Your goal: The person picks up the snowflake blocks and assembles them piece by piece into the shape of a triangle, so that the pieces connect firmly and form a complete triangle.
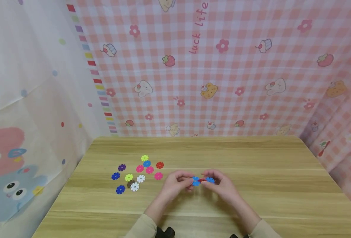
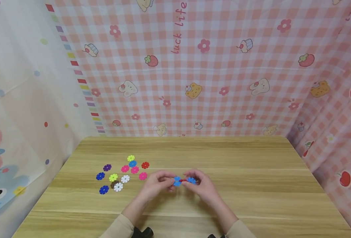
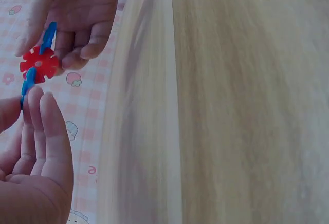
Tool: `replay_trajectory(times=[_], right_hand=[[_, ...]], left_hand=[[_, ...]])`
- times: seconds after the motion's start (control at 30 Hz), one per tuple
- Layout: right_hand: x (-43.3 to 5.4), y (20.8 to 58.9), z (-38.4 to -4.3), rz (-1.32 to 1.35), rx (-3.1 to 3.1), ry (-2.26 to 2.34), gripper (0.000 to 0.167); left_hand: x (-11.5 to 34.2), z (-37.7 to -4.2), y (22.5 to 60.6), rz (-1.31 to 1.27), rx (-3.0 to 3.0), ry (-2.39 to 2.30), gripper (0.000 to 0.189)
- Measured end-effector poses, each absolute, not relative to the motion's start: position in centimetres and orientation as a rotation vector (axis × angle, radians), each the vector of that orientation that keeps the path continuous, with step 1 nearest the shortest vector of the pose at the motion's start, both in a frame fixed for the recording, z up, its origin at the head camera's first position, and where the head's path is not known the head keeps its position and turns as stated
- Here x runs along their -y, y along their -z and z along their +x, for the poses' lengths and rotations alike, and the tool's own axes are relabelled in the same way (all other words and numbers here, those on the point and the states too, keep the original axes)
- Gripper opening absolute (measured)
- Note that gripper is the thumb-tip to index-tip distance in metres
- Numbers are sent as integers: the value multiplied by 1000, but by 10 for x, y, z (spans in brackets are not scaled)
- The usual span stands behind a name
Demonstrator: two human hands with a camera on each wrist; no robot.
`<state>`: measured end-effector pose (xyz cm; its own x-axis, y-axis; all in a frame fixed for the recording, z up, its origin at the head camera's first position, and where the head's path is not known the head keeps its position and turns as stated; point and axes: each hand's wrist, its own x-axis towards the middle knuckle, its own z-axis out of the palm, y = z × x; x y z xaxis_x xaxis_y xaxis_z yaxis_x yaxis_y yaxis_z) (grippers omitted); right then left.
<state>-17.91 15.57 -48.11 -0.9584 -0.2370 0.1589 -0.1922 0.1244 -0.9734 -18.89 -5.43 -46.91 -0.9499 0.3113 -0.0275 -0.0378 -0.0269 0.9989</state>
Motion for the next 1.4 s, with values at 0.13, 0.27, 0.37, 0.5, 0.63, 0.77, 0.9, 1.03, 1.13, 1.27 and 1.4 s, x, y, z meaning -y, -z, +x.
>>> replay_trajectory(times=[0.13, 0.27, 0.37, 0.5, 0.63, 0.77, 0.9, 1.03, 1.13, 1.27, 1.4], right_hand=[[-156, 481, -180, -494, -2301, 2005, 49], [-156, 480, -179, -505, -2316, 1951, 54], [-156, 478, -178, -482, -2348, 1905, 51], [-155, 477, -177, -457, -2336, 1882, 44], [-156, 478, -178, -464, -2313, 1881, 38], [-156, 479, -179, -485, -2291, 1901, 35], [-156, 479, -179, -481, -2309, 1900, 34], [-156, 479, -179, -412, -2373, 1871, 34], [-157, 477, -177, -358, -2399, 1856, 34], [-158, 475, -176, -338, -2380, 1865, 35], [-159, 475, -176, -339, -2389, 1854, 34]], left_hand=[[52, -187, 469, 230, -1989, -2123, 23], [50, -184, 467, 186, -1943, -2167, 25], [48, -182, 466, 183, -1911, -2172, 25], [46, -182, 466, 198, -1881, -2169, 24], [46, -182, 466, 193, -1866, -2165, 22], [46, -182, 467, 196, -1853, -2163, 22], [50, -183, 468, 215, -1860, -2147, 23], [60, -186, 468, 253, -1946, -2104, 27], [74, -191, 468, 280, -2064, -2069, 28], [97, -202, 472, 272, -2256, -1993, 25], [120, -210, 475, 192, -2452, -1870, 22]])
